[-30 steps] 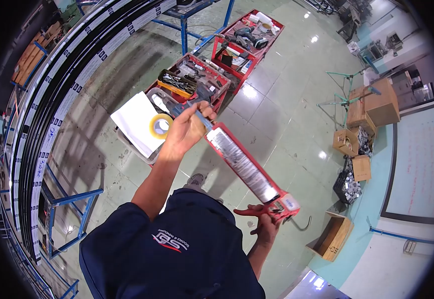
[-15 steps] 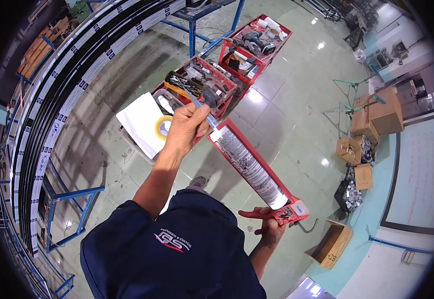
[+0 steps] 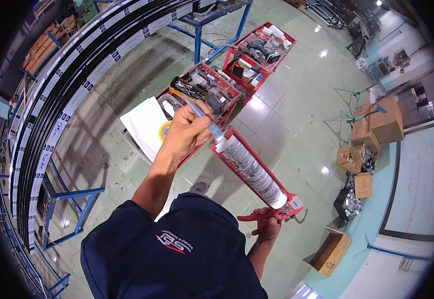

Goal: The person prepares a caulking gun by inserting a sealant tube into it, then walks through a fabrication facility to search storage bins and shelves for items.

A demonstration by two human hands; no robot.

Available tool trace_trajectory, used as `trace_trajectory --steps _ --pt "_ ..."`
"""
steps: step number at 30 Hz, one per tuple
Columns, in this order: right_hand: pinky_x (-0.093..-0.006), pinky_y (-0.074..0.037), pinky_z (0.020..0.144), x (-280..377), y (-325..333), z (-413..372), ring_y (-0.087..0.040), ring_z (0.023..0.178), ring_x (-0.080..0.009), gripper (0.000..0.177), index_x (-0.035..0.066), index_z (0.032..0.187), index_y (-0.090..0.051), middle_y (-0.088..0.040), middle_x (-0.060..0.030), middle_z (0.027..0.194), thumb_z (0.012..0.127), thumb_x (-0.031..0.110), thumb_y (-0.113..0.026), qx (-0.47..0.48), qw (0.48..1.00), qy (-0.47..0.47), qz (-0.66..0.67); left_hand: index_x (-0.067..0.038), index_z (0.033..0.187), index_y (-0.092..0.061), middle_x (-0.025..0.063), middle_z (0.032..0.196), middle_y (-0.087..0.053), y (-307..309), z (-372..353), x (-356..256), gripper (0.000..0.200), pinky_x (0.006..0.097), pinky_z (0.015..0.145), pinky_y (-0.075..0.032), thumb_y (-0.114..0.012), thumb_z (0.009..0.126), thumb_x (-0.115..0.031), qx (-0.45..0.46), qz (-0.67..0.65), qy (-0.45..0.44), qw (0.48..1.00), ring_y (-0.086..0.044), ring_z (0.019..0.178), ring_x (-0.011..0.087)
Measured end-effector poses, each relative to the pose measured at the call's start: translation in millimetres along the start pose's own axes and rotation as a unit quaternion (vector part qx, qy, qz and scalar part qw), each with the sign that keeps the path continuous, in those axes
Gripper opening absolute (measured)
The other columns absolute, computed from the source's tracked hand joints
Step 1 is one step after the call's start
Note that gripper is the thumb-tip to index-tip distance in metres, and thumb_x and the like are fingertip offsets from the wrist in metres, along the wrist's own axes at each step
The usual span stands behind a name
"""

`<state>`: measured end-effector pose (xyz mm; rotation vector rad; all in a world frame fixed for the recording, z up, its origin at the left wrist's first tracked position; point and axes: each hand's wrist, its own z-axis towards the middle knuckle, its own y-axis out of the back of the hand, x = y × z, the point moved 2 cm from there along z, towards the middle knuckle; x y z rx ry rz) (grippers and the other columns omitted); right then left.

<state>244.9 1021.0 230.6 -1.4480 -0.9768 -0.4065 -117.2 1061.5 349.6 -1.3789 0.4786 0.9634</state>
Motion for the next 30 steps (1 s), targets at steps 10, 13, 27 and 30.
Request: trace_trajectory --steps 10,13,27,30 --pt "-0.0462 -0.053 0.073 -14.0 4.6 -0.4 -0.063 0.080 -0.0309 0.045 -0.001 0.099 -0.057 -0.062 -0.0094 0.083 0.072 0.031 -0.074 0.031 0.999 0.001 0.006 0.000 0.089 -0.064 -0.0013 0.057 -0.050 -1.9 -6.4 -13.5 0.017 0.0206 0.039 -0.028 -0.072 0.079 -0.011 -0.030 0.111 -0.039 0.993 -0.040 0.043 0.0042" --pt "-0.0468 -0.053 0.073 -13.3 -0.7 -2.5 -0.064 0.080 -0.0320 0.046 -0.001 0.101 -0.057 -0.063 -0.0103 0.081 0.070 0.028 -0.075 -0.004 1.000 -0.012 0.015 0.001 0.091 -0.063 -0.0007 0.059 -0.051 3.8 -3.0 -16.0 0.018 0.0207 0.040 -0.029 -0.071 0.079 -0.010 0.009 0.037 -0.016 0.999 -0.041 0.044 0.0044" --pt "-0.0432 -0.054 0.069 -23.5 -15.4 -0.7 -0.063 0.081 -0.0266 0.040 0.001 0.092 -0.058 -0.060 -0.0058 0.082 0.075 0.034 -0.072 0.035 0.999 -0.015 0.009 -0.002 0.071 -0.054 -0.0014 0.054 -0.047 -11.4 -9.1 -34.4 0.019 0.0204 0.038 -0.026 -0.070 0.080 -0.007 -0.083 0.032 -0.047 0.995 -0.037 0.041 0.0032" --pt "-0.0432 -0.054 0.069 -22.6 -7.9 -2.0 -0.063 0.081 -0.0268 0.041 0.000 0.091 -0.058 -0.060 -0.0062 0.081 0.074 0.035 -0.072 0.025 0.999 -0.027 0.017 -0.001 0.073 -0.057 -0.0015 0.056 -0.048 -9.5 -10.6 -44.3 0.015 0.0204 0.041 -0.029 -0.069 0.080 -0.007 0.011 0.048 -0.027 0.998 -0.040 0.044 0.0035"
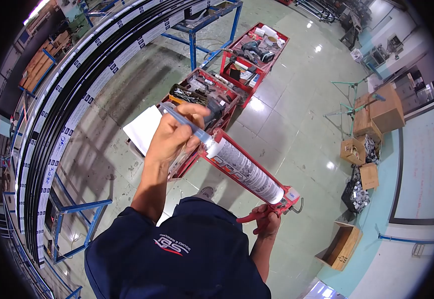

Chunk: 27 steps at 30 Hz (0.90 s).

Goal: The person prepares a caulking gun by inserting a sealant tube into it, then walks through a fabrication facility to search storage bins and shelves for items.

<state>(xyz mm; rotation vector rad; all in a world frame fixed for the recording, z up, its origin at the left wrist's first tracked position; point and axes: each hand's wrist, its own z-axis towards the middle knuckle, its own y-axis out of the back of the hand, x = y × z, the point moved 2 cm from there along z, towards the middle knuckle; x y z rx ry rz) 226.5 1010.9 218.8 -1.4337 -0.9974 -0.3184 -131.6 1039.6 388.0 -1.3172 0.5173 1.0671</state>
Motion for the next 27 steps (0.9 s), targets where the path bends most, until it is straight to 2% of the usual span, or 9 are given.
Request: trace_trajectory --steps 2,5,6,9,13,14,19,22,27 --pt "-0.0428 -0.054 0.069 -1.0 1.1 -2.0 -0.063 0.080 -0.0267 0.042 0.000 0.090 -0.058 -0.060 -0.0065 0.082 0.074 0.035 -0.072 0.000 1.000 -0.014 0.009 0.000 0.075 -0.060 -0.0016 0.057 -0.049 3.1 -5.8 -2.0 0.014 0.0200 0.043 -0.030 -0.068 0.081 -0.008 0.064 0.000 -0.002 0.998 -0.042 0.046 0.0037" --pt "-0.0419 -0.055 0.068 -2.4 -0.1 -3.6 -0.063 0.080 -0.0266 0.042 0.000 0.090 -0.057 -0.060 -0.0070 0.081 0.074 0.036 -0.072 0.000 1.000 -0.019 0.007 0.000 0.081 -0.063 -0.0017 0.056 -0.049 1.6 -7.7 -1.6 0.014 0.0194 0.042 -0.030 -0.066 0.083 -0.013 -0.030 0.121 -0.039 0.991 -0.041 0.044 0.0041" --pt "-0.0420 -0.055 0.068 -3.1 1.8 -4.8 -0.063 0.080 -0.0266 0.042 0.000 0.090 -0.057 -0.060 -0.0071 0.082 0.074 0.036 -0.072 -0.001 1.000 -0.012 0.002 -0.003 0.075 -0.061 -0.0010 0.055 -0.049 -0.2 -8.5 -1.7 0.019 0.0199 0.040 -0.030 -0.065 0.085 -0.018 -0.138 0.143 -0.016 0.980 -0.040 0.042 0.0049" --pt "-0.0417 -0.054 0.067 -6.7 6.3 -4.1 -0.063 0.079 -0.0264 0.043 0.000 0.091 -0.057 -0.060 -0.0067 0.081 0.075 0.037 -0.071 -0.010 1.000 0.004 -0.003 -0.005 0.069 -0.057 -0.0002 0.052 -0.048 15.2 1.1 -14.9 0.024 0.0200 0.037 -0.029 -0.064 0.086 -0.021 -0.210 -0.013 -0.053 0.976 -0.039 0.039 0.0056" --pt "-0.0390 -0.051 0.061 -18.0 19.1 -5.9 -0.060 0.075 -0.0244 0.047 0.001 0.099 -0.054 -0.055 -0.0042 0.076 0.077 0.039 -0.070 0.001 0.999 -0.001 0.034 -0.005 0.067 -0.051 0.0107 0.078 -0.060 20.9 10.8 -6.6 0.038 0.0270 0.050 -0.042 -0.053 0.092 -0.034 -0.030 -0.114 -0.051 0.992 -0.054 0.060 0.0149" --pt "-0.0380 -0.050 0.060 -19.3 24.4 -7.3 -0.060 0.073 -0.0237 0.048 0.002 0.101 -0.053 -0.054 -0.0035 0.075 0.077 0.040 -0.069 0.018 0.999 -0.007 0.045 -0.004 0.070 -0.051 0.0149 0.095 -0.060 12.6 5.4 1.1 0.041 0.0322 0.065 -0.047 -0.048 0.094 -0.037 -0.004 -0.062 -0.023 0.998 -0.057 0.080 0.0207" --pt "-0.0230 -0.019 0.044 -42.4 4.8 7.0 -0.025 0.052 -0.0054 0.049 0.010 0.124 -0.047 -0.029 0.0085 0.063 0.086 0.039 -0.060 0.089 0.981 -0.024 0.171 0.002 0.077 -0.055 0.0207 0.115 -0.057 -28.9 -25.1 42.6 0.037 0.0341 0.087 -0.045 -0.044 0.097 -0.027 0.083 -0.178 0.123 0.973 -0.055 0.103 0.0226" --pt "-0.0193 -0.025 0.041 -57.6 6.5 17.1 -0.032 0.050 -0.0023 0.047 0.008 0.121 -0.052 -0.033 0.0093 0.061 0.084 0.033 -0.066 0.201 0.916 -0.082 0.338 0.004 0.082 -0.056 0.0215 0.120 -0.055 -59.4 -26.1 48.2 0.036 0.0340 0.090 -0.046 -0.043 0.098 -0.026 0.134 -0.166 0.124 0.969 -0.056 0.106 0.0214" --pt "-0.0211 -0.033 0.044 -70.3 24.2 10.3 -0.039 0.053 -0.0075 0.045 0.009 0.114 -0.051 -0.052 0.0043 0.070 0.082 0.036 -0.068 0.151 0.925 -0.082 0.338 0.004 0.089 -0.057 0.0193 0.123 -0.054 -81.9 -22.5 56.5 0.034 0.0365 0.093 -0.046 -0.048 0.096 -0.027 0.188 -0.101 0.116 0.970 -0.056 0.107 0.0201"
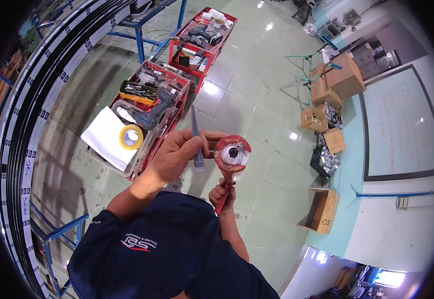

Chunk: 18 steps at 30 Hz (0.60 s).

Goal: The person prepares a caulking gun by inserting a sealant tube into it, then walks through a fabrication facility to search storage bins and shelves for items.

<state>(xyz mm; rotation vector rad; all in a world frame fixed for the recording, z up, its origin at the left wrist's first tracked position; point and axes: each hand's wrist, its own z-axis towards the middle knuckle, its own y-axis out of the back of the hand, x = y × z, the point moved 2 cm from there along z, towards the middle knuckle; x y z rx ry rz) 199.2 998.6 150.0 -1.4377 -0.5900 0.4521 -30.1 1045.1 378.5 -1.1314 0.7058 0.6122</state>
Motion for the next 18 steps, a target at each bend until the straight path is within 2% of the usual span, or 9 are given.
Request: trace_trajectory --steps 4,5,7,10,11,14,15,18 --pt "-0.0246 -0.034 0.047 2.1 5.4 -10.3 -0.041 0.056 -0.0106 0.044 0.011 0.112 -0.050 -0.055 0.0020 0.075 0.081 0.036 -0.068 -0.017 0.999 0.025 -0.018 0.003 0.089 -0.058 0.0176 0.119 -0.057 4.6 3.1 6.8 0.034 0.0333 0.090 -0.048 -0.046 0.097 -0.028 -0.005 -0.026 0.009 1.000 -0.059 0.101 0.0179" --pt "-0.0189 -0.036 0.046 0.7 -6.9 -9.1 -0.041 0.058 -0.0067 0.042 0.010 0.113 -0.054 -0.056 0.0047 0.076 0.082 0.033 -0.069 -0.029 0.997 0.042 -0.051 0.002 0.088 -0.057 0.0181 0.120 -0.056 7.6 4.0 9.5 0.035 0.0320 0.087 -0.048 -0.044 0.098 -0.029 -0.005 -0.012 0.031 0.999 -0.059 0.099 0.0173" --pt "-0.0203 -0.033 0.047 1.4 -14.0 -13.7 -0.036 0.057 -0.0068 0.039 0.012 0.112 -0.055 -0.048 0.0077 0.070 0.083 0.035 -0.067 -0.050 0.993 0.066 -0.083 -0.001 0.086 -0.056 0.0190 0.123 -0.054 16.5 4.5 15.6 0.036 0.0292 0.082 -0.047 -0.040 0.099 -0.031 -0.014 0.017 0.074 0.997 -0.058 0.094 0.0163" --pt "-0.0218 -0.031 0.049 4.5 -17.1 -23.4 -0.033 0.056 -0.0069 0.033 0.013 0.108 -0.058 -0.039 0.0089 0.064 0.084 0.035 -0.065 -0.032 0.992 0.082 -0.087 -0.001 0.088 -0.056 0.0169 0.119 -0.057 22.0 6.9 30.2 0.038 0.0288 0.079 -0.046 -0.039 0.099 -0.033 -0.018 -0.153 0.101 0.983 -0.058 0.089 0.0149" --pt "-0.0225 -0.031 0.050 3.9 -19.2 -28.9 -0.033 0.056 -0.0070 0.031 0.013 0.106 -0.060 -0.041 0.0089 0.064 0.084 0.034 -0.065 -0.050 0.990 0.099 -0.083 -0.001 0.093 -0.057 0.0154 0.113 -0.059 28.5 8.7 40.4 0.039 0.0337 0.080 -0.048 -0.040 0.098 -0.035 -0.002 -0.194 0.106 0.975 -0.059 0.089 0.0168" --pt "-0.0229 -0.030 0.053 7.9 -15.1 -48.6 -0.035 0.058 -0.0074 0.035 0.012 0.109 -0.058 -0.043 0.0086 0.065 0.084 0.036 -0.065 -0.084 0.981 0.137 -0.108 -0.001 0.098 -0.058 0.0129 0.105 -0.061 46.3 11.1 67.9 0.039 0.0390 0.079 -0.050 -0.041 0.097 -0.037 -0.053 -0.335 0.194 0.921 -0.060 0.088 0.0188" --pt "-0.0230 -0.030 0.054 10.1 -13.1 -53.9 -0.035 0.060 -0.0077 0.038 0.011 0.112 -0.057 -0.050 0.0077 0.069 0.084 0.036 -0.065 -0.093 0.979 0.141 -0.113 -0.002 0.101 -0.059 0.0087 0.097 -0.062 65.1 8.0 92.2 0.039 0.0419 0.079 -0.052 -0.044 0.096 -0.038 -0.082 -0.335 0.219 0.913 -0.059 0.084 0.0193" --pt "-0.0236 -0.029 0.054 11.2 -13.0 -60.3 -0.036 0.061 -0.0083 0.039 0.011 0.114 -0.057 -0.059 0.0061 0.078 0.084 0.034 -0.066 -0.130 0.968 0.172 -0.125 -0.003 0.099 -0.060 0.0038 0.083 -0.061 104.8 -4.6 134.6 0.037 0.0350 0.073 -0.052 -0.050 0.093 -0.039 -0.095 -0.365 0.246 0.893 -0.061 0.075 0.0153"
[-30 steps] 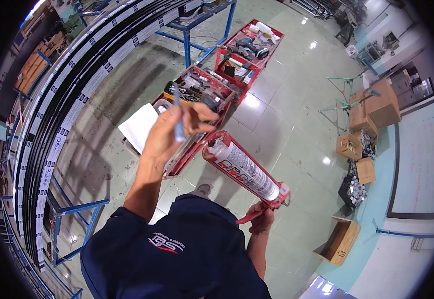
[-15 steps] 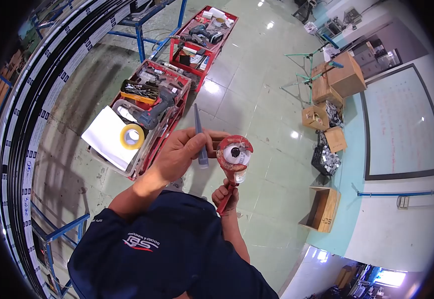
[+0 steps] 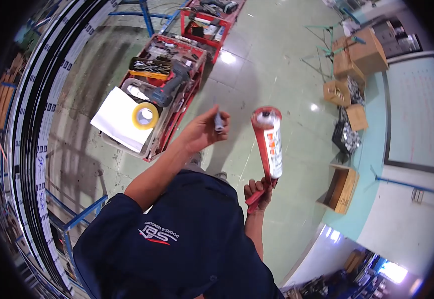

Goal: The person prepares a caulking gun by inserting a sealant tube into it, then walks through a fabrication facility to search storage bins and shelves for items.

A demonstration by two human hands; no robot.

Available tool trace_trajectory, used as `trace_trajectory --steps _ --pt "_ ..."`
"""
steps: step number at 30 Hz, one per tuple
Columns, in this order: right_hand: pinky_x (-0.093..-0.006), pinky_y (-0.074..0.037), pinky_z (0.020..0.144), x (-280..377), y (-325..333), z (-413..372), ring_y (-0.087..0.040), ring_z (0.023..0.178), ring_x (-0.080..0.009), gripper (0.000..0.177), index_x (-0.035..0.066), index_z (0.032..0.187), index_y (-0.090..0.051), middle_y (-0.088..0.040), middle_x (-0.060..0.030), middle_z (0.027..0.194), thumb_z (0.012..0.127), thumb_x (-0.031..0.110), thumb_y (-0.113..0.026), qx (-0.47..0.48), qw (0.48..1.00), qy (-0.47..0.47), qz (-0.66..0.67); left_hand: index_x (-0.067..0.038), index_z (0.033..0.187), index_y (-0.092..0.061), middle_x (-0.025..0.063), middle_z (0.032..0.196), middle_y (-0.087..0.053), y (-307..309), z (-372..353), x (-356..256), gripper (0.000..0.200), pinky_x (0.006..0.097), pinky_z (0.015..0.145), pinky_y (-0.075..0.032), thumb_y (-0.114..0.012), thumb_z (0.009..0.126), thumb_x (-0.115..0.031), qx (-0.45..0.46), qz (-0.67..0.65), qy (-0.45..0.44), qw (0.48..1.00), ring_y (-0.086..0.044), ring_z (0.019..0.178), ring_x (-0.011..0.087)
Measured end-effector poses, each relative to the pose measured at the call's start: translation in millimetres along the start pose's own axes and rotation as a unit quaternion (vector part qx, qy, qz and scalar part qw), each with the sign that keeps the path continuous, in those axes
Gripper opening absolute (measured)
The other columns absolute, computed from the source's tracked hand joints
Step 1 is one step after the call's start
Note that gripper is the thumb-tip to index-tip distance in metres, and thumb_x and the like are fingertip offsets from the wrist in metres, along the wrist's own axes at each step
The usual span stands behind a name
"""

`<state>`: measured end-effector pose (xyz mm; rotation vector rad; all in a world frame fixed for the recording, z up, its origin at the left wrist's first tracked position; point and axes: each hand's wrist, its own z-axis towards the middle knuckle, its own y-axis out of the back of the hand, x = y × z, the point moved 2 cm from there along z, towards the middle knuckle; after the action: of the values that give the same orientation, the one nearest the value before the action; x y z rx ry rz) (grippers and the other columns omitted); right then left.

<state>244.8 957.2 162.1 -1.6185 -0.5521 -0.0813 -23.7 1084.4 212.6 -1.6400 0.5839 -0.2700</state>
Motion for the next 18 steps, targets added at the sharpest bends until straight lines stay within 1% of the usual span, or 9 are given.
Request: trace_trajectory --steps 1,4,5,8,9,10,13,16,18 --pt "-0.0240 -0.029 0.055 0.4 0.6 -0.3 -0.037 0.063 -0.0086 0.039 0.010 0.116 -0.056 -0.063 0.0029 0.085 0.085 0.032 -0.065 0.009 1.000 0.005 0.016 -0.004 0.100 -0.060 0.0024 0.082 -0.061 13.5 3.0 2.6 0.035 0.0332 0.070 -0.051 -0.051 0.093 -0.037 -0.026 0.020 0.006 0.999 -0.060 0.072 0.0141" --pt "-0.0262 -0.029 0.057 8.0 7.5 -8.4 -0.036 0.066 -0.0112 0.040 0.007 0.118 -0.054 -0.062 -0.0011 0.086 0.087 0.031 -0.062 -0.063 0.997 0.042 -0.018 -0.007 0.104 -0.059 -0.0006 0.079 -0.060 44.0 3.0 6.6 0.030 0.0292 0.065 -0.049 -0.055 0.091 -0.033 -0.096 0.086 0.016 0.992 -0.058 0.067 0.0114" --pt "-0.0297 -0.040 0.067 13.1 12.1 -9.7 -0.046 0.075 -0.0140 0.043 0.004 0.121 -0.052 -0.063 -0.0051 0.090 0.088 0.031 -0.061 -0.060 0.997 0.042 -0.023 -0.008 0.105 -0.059 -0.0010 0.079 -0.060 54.8 3.3 9.0 0.029 0.0290 0.064 -0.048 -0.056 0.091 -0.032 -0.111 0.109 0.018 0.988 -0.058 0.069 0.0112" --pt "-0.0397 -0.045 0.086 25.5 11.2 -9.0 -0.054 0.095 -0.0219 0.044 0.001 0.121 -0.049 -0.064 -0.0091 0.093 0.089 0.028 -0.060 -0.199 0.970 0.096 -0.103 -0.010 0.107 -0.059 -0.0011 0.080 -0.060 106.0 4.3 21.3 0.026 0.0297 0.067 -0.048 -0.058 0.090 -0.029 -0.152 0.120 0.038 0.980 -0.058 0.074 0.0108" --pt "-0.0510 -0.037 0.101 31.7 1.7 -1.9 -0.051 0.114 -0.0307 0.043 -0.001 0.121 -0.047 -0.063 -0.0127 0.096 0.089 0.024 -0.059 -0.169 0.971 0.112 -0.125 -0.011 0.107 -0.059 -0.0011 0.081 -0.060 115.4 3.6 25.2 0.025 0.0301 0.068 -0.047 -0.058 0.089 -0.028 -0.163 0.115 0.049 0.979 -0.058 0.075 0.0108" --pt "-0.0542 -0.038 0.100 40.1 -5.2 0.6 -0.050 0.116 -0.0335 0.041 -0.001 0.121 -0.046 -0.063 -0.0139 0.096 0.089 0.021 -0.059 -0.177 0.951 0.130 -0.217 -0.011 0.107 -0.059 -0.0009 0.083 -0.060 125.0 0.9 31.4 0.025 0.0308 0.070 -0.047 -0.058 0.089 -0.028 -0.187 0.117 0.053 0.974 -0.058 0.078 0.0111" --pt "-0.0573 -0.041 0.096 63.9 5.3 1.3 -0.054 0.109 -0.0333 0.044 -0.001 0.122 -0.046 -0.063 -0.0136 0.095 0.089 0.025 -0.059 -0.163 0.955 0.097 -0.226 -0.011 0.106 -0.060 0.0011 0.091 -0.061 126.9 -2.9 47.2 0.023 0.0325 0.075 -0.048 -0.058 0.089 -0.027 -0.221 0.126 0.050 0.966 -0.059 0.085 0.0130" --pt "-0.0569 -0.042 0.095 77.7 26.0 -3.8 -0.056 0.104 -0.0302 0.051 -0.001 0.125 -0.044 -0.061 -0.0114 0.095 0.089 0.033 -0.057 -0.105 0.987 0.028 -0.119 -0.010 0.104 -0.060 0.0053 0.104 -0.063 111.4 -0.8 57.0 0.023 0.0343 0.080 -0.047 -0.058 0.089 -0.027 -0.194 0.127 0.034 0.972 -0.059 0.091 0.0163" --pt "-0.0533 -0.045 0.090 79.3 26.8 -5.3 -0.052 0.078 -0.0207 0.061 0.000 0.129 -0.040 -0.049 -0.0037 0.082 0.090 0.047 -0.049 -0.098 0.993 0.013 -0.063 -0.009 0.103 -0.060 0.0069 0.109 -0.063 71.4 9.4 65.2 0.024 0.0367 0.084 -0.045 -0.058 0.089 -0.029 -0.156 0.120 0.013 0.980 -0.059 0.092 0.0181"
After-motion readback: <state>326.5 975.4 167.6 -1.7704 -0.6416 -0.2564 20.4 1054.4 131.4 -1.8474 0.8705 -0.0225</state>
